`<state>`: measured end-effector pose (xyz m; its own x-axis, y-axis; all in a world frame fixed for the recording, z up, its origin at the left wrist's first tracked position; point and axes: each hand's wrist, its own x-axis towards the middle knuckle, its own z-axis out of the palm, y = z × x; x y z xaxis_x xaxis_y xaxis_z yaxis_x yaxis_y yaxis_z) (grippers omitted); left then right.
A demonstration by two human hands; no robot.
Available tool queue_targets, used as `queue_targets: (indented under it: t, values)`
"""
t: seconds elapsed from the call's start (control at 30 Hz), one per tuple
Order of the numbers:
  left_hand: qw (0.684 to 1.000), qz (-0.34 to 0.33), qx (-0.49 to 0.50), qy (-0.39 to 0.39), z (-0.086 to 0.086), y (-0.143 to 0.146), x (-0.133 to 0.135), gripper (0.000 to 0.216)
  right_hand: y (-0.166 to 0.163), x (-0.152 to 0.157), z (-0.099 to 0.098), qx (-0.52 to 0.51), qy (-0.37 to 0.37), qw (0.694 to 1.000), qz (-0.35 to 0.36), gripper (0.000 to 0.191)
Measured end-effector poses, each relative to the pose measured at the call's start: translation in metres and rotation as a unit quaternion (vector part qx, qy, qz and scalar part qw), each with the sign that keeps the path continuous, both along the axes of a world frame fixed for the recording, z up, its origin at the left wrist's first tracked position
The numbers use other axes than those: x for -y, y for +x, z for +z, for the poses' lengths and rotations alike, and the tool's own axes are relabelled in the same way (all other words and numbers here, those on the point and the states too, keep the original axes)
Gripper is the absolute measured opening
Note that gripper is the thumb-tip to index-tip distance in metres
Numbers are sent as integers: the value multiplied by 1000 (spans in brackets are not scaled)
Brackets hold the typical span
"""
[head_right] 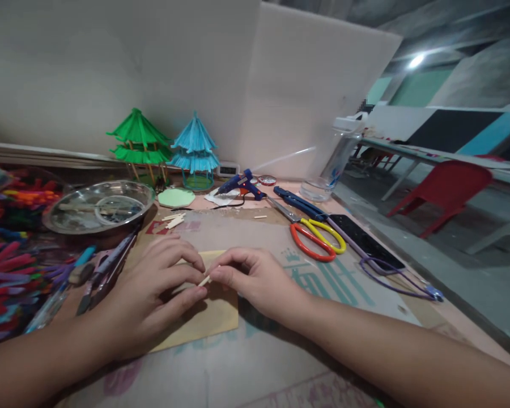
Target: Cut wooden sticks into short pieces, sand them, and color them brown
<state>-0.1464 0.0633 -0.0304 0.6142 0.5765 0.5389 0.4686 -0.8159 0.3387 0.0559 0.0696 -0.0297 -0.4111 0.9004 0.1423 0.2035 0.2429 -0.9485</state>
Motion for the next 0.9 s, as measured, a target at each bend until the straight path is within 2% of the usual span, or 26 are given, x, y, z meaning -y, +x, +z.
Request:
queue_targets:
  t: [0.3, 0.47, 0.67, 0.9]
  values:
    - [1000, -10, 4, -10, 1, -2, 2, 20, -4, 1, 1, 0, 45, 999, 2, 14]
    - [1000, -9, 8, 15, 2, -3, 3, 23, -8, 1, 2, 8, 28, 1000, -10, 22]
    - [1000, -3, 16, -2, 4, -2, 5, 11, -2, -1, 0, -9, 77, 997, -31, 30]
    - [998, 15, -42, -44, 1, -5, 3, 17, 19, -14, 2, 132, 174, 975, -43, 16]
